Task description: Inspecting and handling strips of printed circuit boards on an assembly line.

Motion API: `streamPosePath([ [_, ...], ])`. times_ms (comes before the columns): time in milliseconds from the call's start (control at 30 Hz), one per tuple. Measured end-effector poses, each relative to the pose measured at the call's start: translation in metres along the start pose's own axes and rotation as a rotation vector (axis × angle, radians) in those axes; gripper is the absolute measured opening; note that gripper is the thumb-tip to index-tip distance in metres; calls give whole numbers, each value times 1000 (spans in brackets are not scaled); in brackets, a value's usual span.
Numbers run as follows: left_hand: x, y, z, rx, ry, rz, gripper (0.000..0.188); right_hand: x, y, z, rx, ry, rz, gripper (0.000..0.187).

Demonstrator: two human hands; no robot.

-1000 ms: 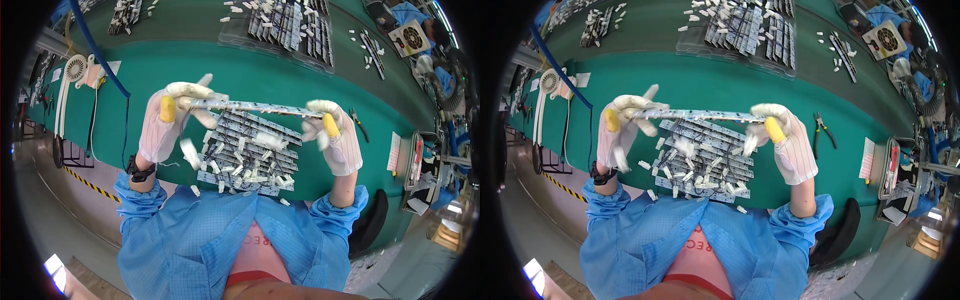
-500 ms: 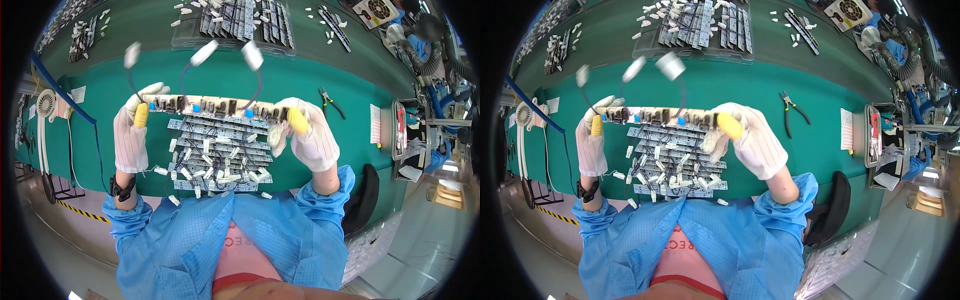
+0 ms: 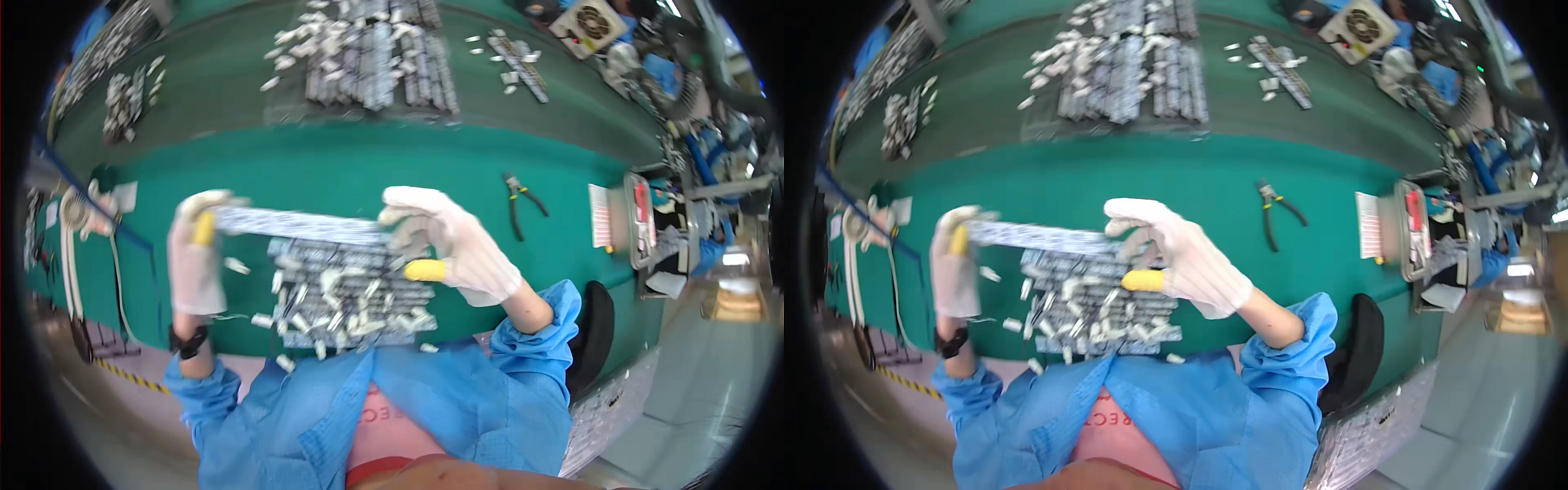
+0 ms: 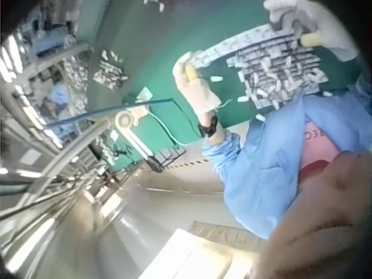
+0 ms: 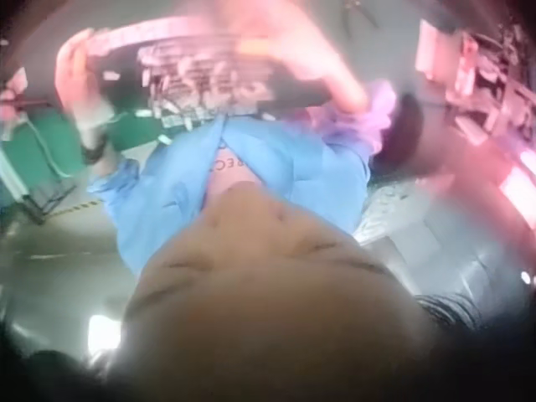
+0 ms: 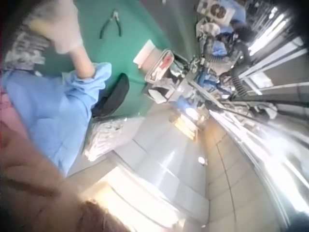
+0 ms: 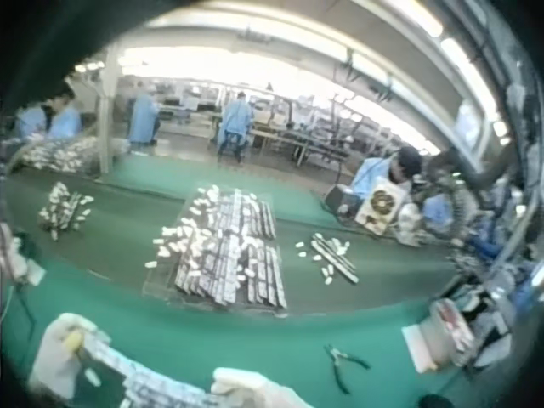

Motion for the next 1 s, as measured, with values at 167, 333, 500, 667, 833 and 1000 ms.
streamPosePath([
  [167,-150,63,-42,-63,317,136,18,-147,50,88,104,-893,660,84],
  [333,-17,64,-4,499,851,40,36,-310,104,161,550,-1380,960,118],
  [500,95,33,-20,248,483,-616,15,-358,188,158,550,-1317,632,115],
  [667,97,45,-39,216,375,-561,9,-386,214,165,387,-1289,333,87],
  [833,95,42,-45,303,358,-546,9,-340,178,152,412,-1298,329,65],
  [1000,95,42,-43,367,381,-575,8,-333,114,171,268,-882,351,54],
])
Point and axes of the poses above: each hand's wrist, its own y-axis towards the middle knuckle, its own x-axis out of the palm, z = x × y, the point moved 2 cm from there along y, towards the middle knuckle, and after that the axes turned 14 degrees about -y, right-handed, at the moved point
